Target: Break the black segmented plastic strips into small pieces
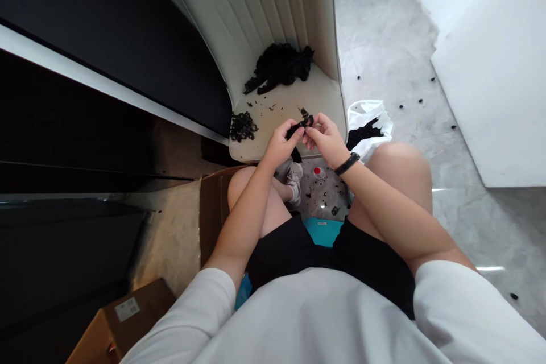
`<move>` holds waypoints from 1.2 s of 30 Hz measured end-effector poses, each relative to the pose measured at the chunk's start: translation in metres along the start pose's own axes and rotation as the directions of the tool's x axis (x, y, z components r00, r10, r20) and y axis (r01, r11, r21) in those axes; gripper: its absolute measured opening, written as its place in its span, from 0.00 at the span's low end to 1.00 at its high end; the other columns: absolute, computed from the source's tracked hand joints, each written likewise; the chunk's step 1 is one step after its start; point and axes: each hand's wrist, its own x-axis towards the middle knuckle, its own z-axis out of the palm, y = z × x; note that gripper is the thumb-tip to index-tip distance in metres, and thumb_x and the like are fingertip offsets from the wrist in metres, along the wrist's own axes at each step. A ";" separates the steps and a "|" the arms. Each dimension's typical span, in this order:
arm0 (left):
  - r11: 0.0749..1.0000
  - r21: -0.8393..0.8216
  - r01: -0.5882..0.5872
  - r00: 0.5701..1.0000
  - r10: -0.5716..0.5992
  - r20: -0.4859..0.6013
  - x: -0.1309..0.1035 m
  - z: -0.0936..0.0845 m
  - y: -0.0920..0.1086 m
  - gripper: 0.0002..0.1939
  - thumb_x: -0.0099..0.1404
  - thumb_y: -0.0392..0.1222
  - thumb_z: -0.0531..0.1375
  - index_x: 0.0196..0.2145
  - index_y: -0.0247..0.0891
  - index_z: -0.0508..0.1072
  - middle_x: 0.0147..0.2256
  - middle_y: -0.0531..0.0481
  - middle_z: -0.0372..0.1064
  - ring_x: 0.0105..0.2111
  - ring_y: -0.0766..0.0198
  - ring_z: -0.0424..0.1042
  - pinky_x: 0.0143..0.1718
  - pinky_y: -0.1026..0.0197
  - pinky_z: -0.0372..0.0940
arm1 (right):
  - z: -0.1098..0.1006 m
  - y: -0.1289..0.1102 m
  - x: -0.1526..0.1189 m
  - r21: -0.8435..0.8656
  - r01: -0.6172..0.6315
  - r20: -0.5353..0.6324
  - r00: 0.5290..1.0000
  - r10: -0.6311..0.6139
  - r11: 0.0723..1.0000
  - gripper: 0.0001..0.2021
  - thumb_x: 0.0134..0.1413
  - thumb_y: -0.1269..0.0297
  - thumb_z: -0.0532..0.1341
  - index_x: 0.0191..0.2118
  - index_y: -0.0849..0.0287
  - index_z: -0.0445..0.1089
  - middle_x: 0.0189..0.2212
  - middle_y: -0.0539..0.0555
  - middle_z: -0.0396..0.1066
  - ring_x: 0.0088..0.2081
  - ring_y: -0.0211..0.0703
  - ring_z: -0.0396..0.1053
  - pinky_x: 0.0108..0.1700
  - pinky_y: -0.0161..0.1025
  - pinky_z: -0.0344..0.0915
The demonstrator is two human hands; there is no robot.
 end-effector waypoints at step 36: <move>0.992 0.128 -0.024 0.991 0.007 0.131 -0.010 -0.036 0.029 0.29 0.70 0.70 0.68 0.41 0.38 0.85 0.33 0.49 0.79 0.34 0.60 0.72 0.39 0.58 0.66 | -0.038 -0.047 -0.001 -0.664 0.278 0.206 0.960 -0.188 0.694 0.34 0.73 0.26 0.56 0.41 0.55 0.81 0.25 0.51 0.64 0.31 0.47 0.63 0.39 0.47 0.62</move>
